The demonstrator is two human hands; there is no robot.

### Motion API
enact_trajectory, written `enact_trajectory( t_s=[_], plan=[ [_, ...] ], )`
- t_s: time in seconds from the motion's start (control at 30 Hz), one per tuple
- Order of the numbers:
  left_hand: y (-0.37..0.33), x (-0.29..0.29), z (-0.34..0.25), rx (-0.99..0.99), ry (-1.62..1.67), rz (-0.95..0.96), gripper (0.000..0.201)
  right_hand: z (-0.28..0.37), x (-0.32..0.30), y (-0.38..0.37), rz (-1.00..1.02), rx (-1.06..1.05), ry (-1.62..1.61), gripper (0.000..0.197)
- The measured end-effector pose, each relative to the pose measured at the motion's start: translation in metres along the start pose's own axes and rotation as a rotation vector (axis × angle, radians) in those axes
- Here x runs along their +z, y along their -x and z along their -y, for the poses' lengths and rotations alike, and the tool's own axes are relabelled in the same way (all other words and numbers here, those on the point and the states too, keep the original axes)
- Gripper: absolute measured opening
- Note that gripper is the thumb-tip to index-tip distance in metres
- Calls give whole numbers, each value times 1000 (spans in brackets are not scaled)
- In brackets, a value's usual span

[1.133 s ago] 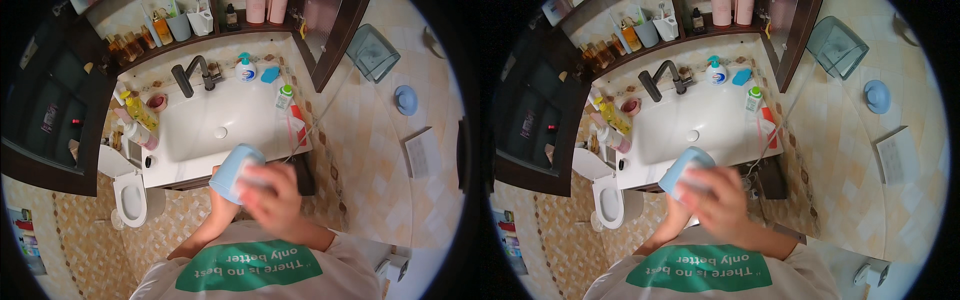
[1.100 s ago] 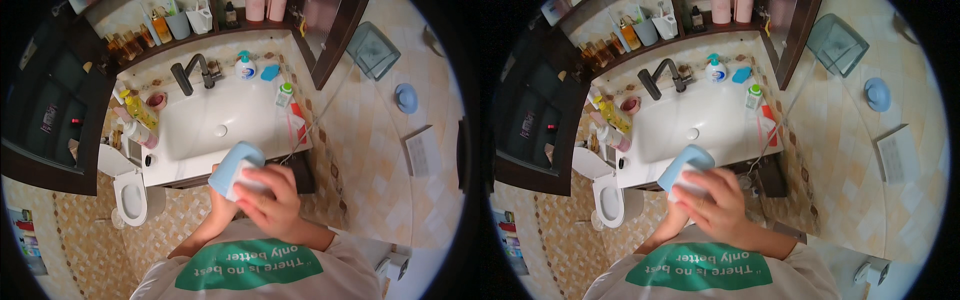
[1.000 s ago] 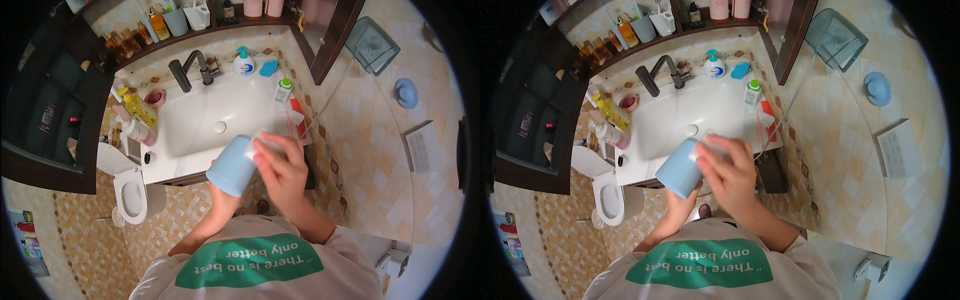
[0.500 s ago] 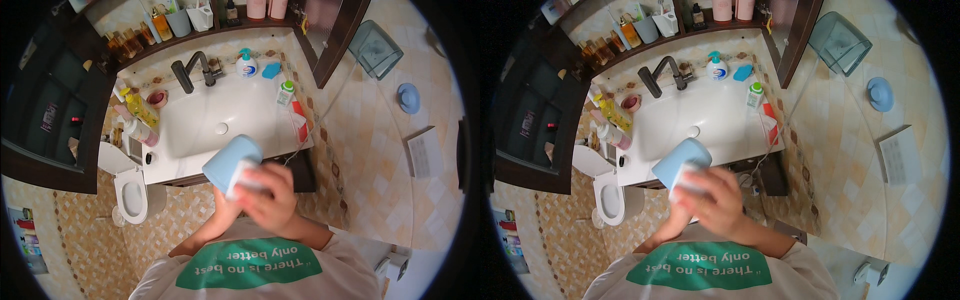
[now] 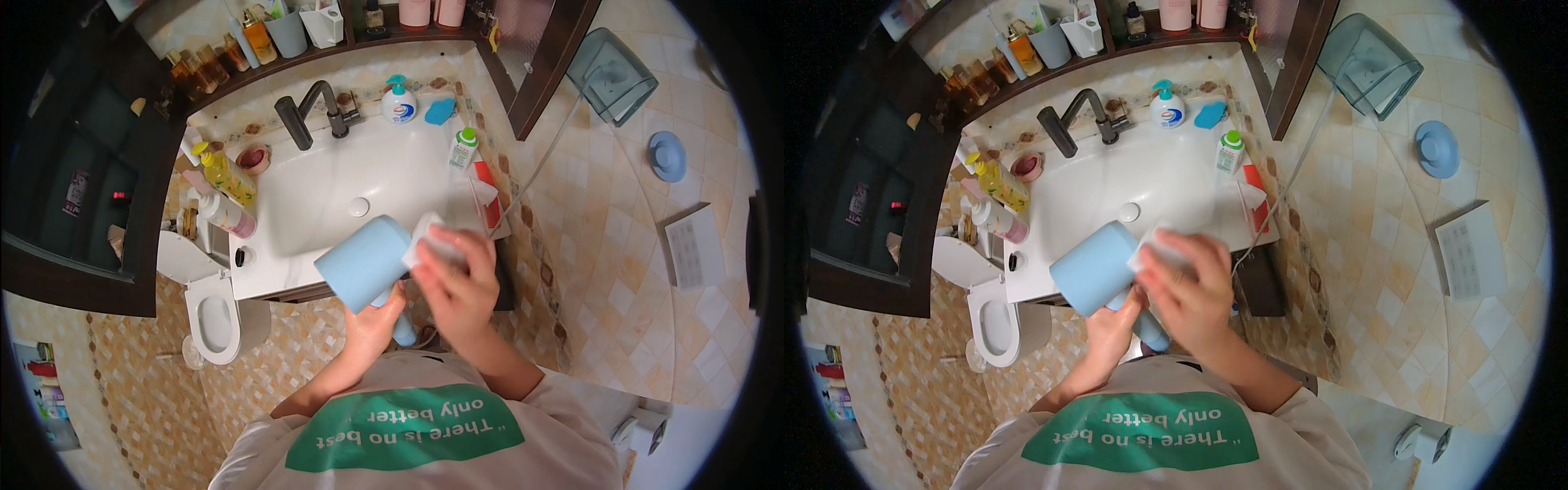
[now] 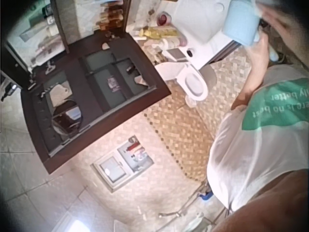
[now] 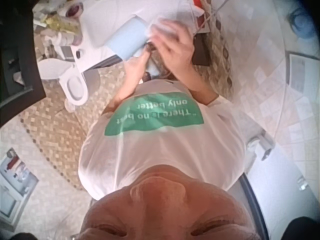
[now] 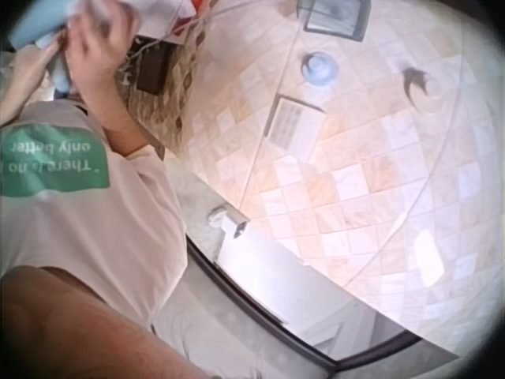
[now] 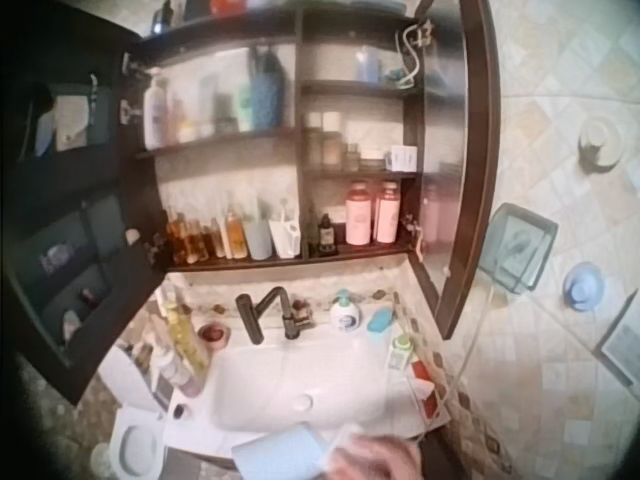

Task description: The person cleans a bathroom cabinet and floor using a cloth and various cleaning products, then washes hands at the sink. They later sit on a stool in the living room to handle a white device and return to the bathroom to wipe a hairdryer with a cloth.

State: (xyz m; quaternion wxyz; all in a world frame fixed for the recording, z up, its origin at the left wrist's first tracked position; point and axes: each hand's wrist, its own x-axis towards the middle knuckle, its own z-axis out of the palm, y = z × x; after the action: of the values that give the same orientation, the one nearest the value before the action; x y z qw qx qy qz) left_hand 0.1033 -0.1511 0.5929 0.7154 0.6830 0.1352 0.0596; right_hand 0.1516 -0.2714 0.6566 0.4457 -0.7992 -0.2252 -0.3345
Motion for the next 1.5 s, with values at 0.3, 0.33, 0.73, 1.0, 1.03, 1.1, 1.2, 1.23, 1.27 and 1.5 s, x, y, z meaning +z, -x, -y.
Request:
enact_trajectory(
  t_s=[0.3, 0.33, 0.73, 1.0, 1.03, 1.1, 1.2, 1.23, 1.27, 1.5],
  plan=[
    [-10, -9, -27, -5, 124, 64, 5, -26, -11, -12, 14, 18, -113, 31],
    [-9, -10, -28, -16, 126, 68, 5, -27, -13, -8, 9, -30, -163, 31],
    [-13, -16, -24, -45, 200, 32, 14, -38, -13, -4, 188, 1181, -1378, 51],
    [-23, -26, -22, -172, 139, 81, 19, -37, -5, 4, 101, 511, -744, 32],
    [-26, -26, -23, -152, 150, 94, 21, -35, -6, 2, 109, 372, -672, 32],
    [-34, -29, -30, -97, 186, 118, 27, -32, -6, -7, 158, 133, -536, 37],
    [-54, -42, -52, -32, 145, 160, 40, -28, -9, -22, 151, 3, -409, 39],
    [-58, -49, -62, 5, 132, 209, 41, -27, -9, -26, 160, -16, -348, 39],
    [-62, -57, -70, 19, 105, 250, 42, -25, -10, -29, 134, -37, -349, 39],
    [-51, -75, -70, -462, 348, 459, 45, -24, -3, -26, 144, -72, -223, 39]
  ],
)
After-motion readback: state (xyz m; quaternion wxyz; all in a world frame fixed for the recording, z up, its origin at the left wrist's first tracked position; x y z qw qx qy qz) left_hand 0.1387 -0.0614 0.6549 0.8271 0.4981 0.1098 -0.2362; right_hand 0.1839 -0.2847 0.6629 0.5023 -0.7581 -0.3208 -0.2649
